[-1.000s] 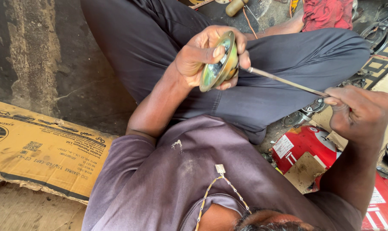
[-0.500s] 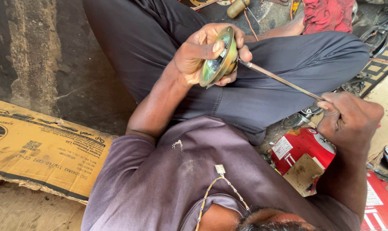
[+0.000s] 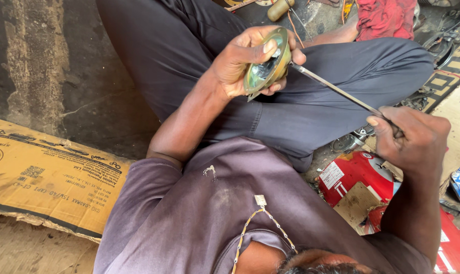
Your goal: The person sits cross-legged on the floor and uses a hammer and screwdriver to adjust and tighten parts of a small circular electrical component. They repeatedly tap the component with the hammer and use the screwdriver to manipulate internal parts.
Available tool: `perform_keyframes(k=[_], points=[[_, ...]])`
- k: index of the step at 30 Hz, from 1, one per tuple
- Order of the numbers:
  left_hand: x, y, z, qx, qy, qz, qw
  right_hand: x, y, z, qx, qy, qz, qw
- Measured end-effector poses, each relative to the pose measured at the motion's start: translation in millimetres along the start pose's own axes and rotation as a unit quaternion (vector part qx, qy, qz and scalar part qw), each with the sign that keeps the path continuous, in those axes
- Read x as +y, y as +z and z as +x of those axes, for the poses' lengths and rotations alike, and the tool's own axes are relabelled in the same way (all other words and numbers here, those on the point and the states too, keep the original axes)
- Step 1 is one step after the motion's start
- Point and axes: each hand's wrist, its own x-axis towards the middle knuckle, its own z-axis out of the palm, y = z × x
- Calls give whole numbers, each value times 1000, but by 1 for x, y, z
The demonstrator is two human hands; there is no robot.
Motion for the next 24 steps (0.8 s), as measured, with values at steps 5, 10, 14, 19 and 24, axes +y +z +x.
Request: perform_keyframes(k=[5,10,14,19,24], points=[[0,3,0,13,15,13,1000,16,11,1,3,-8,65,998],[1,5,3,53,25,67,996,24,22,0,49,-23,-15,998],[0,10,3,66,29,114,991,33,39,-2,91,-54,-54,993],[-8,22,4,75,60,178,979,62,59,-2,94,-69,2,993],[-13,32,3,84,70,183,977,75,73,0,109,-78,32,990]])
